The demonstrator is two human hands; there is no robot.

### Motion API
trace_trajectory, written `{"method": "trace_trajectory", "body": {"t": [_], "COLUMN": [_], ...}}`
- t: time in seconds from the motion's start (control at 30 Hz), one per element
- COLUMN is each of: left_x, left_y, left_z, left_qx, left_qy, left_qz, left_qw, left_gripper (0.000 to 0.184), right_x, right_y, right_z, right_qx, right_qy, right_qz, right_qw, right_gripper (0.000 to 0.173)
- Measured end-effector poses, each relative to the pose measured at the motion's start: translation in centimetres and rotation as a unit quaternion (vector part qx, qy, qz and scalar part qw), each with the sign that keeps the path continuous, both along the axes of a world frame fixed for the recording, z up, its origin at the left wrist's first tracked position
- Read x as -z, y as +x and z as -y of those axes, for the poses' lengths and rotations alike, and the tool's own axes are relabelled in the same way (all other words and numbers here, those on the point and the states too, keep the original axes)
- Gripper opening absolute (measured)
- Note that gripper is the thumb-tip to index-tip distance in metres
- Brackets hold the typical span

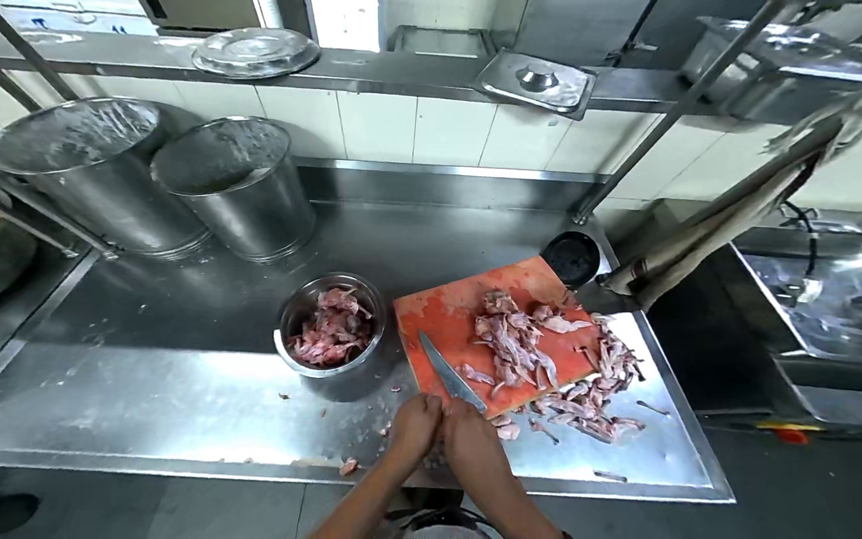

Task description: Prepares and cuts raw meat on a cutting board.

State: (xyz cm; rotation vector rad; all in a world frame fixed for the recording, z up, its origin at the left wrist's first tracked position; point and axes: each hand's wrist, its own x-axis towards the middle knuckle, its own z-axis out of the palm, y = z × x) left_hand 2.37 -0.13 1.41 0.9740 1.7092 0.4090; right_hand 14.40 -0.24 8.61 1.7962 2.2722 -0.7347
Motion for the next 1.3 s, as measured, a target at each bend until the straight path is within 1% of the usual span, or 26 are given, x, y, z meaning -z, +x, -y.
{"method": "trace_trajectory", "body": {"t": [0.07,0.13,0.2,0.23,0.27,0.3,0.37,0.43,0.5,0.53,0.57,0.6,0.63,0.7,0.73,0.8,0.87,0.93,1.0,1.07,1.13,1.17,1.23,1.27,1.3], "left_x": [-1.0,-1.5,-2.3,-3.0,-3.6,-4.3,-5.5,-6.5,-6.9,-7.2,-7.4,-7.4,-7.1,-5.5,-4.4,-2.1,-0.2,1.0,1.7,2.1,2.2,2.4,2.9,2.9,2.7], "left_y": [0.1,0.4,0.8,1.0,1.2,1.2,1.3,1.5,1.8,2.0,2.2,2.1,1.8,0.8,0.0,-1.9,-3.2,-3.7,-3.8,-3.6,-3.2,-3.0,-2.7,-2.6,-2.5], "left_z": [0.0,0.4,0.8,0.9,1.1,1.4,1.8,2.1,2.3,2.3,2.2,1.9,1.5,0.5,0.0,-0.8,-1.4,-1.9,-2.1,-2.1,-1.8,-1.7,-1.5,-1.5,-1.5], "left_qx": [-0.026,-0.102,-0.176,-0.203,-0.224,-0.236,-0.249,-0.264,-0.265,-0.263,-0.258,-0.249,-0.236,-0.187,-0.148,-0.059,0.031,0.074,0.062,0.035,0.024,0.027,0.038,0.045,0.057], "left_qy": [0.011,0.068,0.132,0.153,0.166,0.169,0.149,0.115,0.090,0.087,0.091,0.099,0.104,0.118,0.122,0.145,0.158,0.142,0.103,0.089,0.096,0.102,0.121,0.132,0.144], "left_qz": [0.002,0.055,0.146,0.196,0.241,0.279,0.338,0.402,0.456,0.467,0.461,0.436,0.396,0.284,0.233,0.162,0.113,0.053,0.010,-0.015,-0.032,-0.044,-0.077,-0.098,-0.121], "left_qw": [1.000,0.991,0.965,0.947,0.929,0.915,0.896,0.869,0.845,0.840,0.844,0.859,0.881,0.933,0.953,0.974,0.981,0.986,0.993,0.995,0.995,0.993,0.989,0.985,0.980], "left_gripper": [0.052,0.051,0.047,0.044,0.042,0.040,0.040,0.041,0.045,0.047,0.048,0.048,0.048,0.051,0.050,0.044,0.040,0.041,0.041,0.041,0.037,0.036,0.033,0.032,0.032], "right_x": [-0.7,-1.7,-1.9,-1.8,-1.5,-1.1,-0.5,0.2,1.3,1.8,2.1,2.4,2.6,2.8,2.8,3.5,4.6,5.8,6.3,6.7,7.4,7.2,6.4,6.3,6.3], "right_y": [0.3,1.0,2.5,3.4,4.2,4.9,5.5,5.7,5.6,5.5,5.3,5.2,5.1,5.2,5.3,5.2,4.8,4.8,5.2,5.6,5.8,5.8,5.4,5.2,5.3], "right_z": [0.3,0.3,0.0,-0.2,-0.4,-0.4,0.0,0.7,1.5,1.9,2.2,2.3,2.1,1.0,-0.1,-2.4,-4.3,-5.3,-4.9,-3.7,-2.6,-2.4,-2.5,-2.4,-2.2], "right_qx": [-0.011,-0.021,-0.015,-0.004,0.009,0.028,0.068,0.093,0.115,0.127,0.138,0.146,0.149,0.143,0.132,0.100,0.072,0.043,0.030,0.028,0.021,0.016,0.012,0.016,0.021], "right_qy": [0.029,0.046,0.058,0.040,0.016,-0.012,-0.068,-0.096,-0.110,-0.107,-0.093,-0.071,-0.050,-0.018,-0.012,0.004,0.044,0.083,0.069,0.023,-0.003,-0.019,-0.058,-0.065,-0.061], "right_qz": [-0.009,-0.051,-0.162,-0.230,-0.299,-0.372,-0.484,-0.549,-0.587,-0.599,-0.606,-0.603,-0.585,-0.508,-0.465,-0.400,-0.342,-0.228,-0.108,-0.038,-0.010,-0.002,0.017,0.023,0.025], "right_qw": [0.999,0.997,0.985,0.972,0.954,0.928,0.869,0.825,0.794,0.783,0.777,0.781,0.796,0.849,0.875,0.911,0.936,0.969,0.991,0.999,1.000,1.000,0.998,0.998,0.998], "right_gripper": [0.031,0.029,0.028,0.029,0.029,0.028,0.027,0.026,0.025,0.025,0.024,0.025,0.025,0.027,0.027,0.027,0.028,0.034,0.047,0.056,0.056,0.059,0.073,0.077,0.077]}}
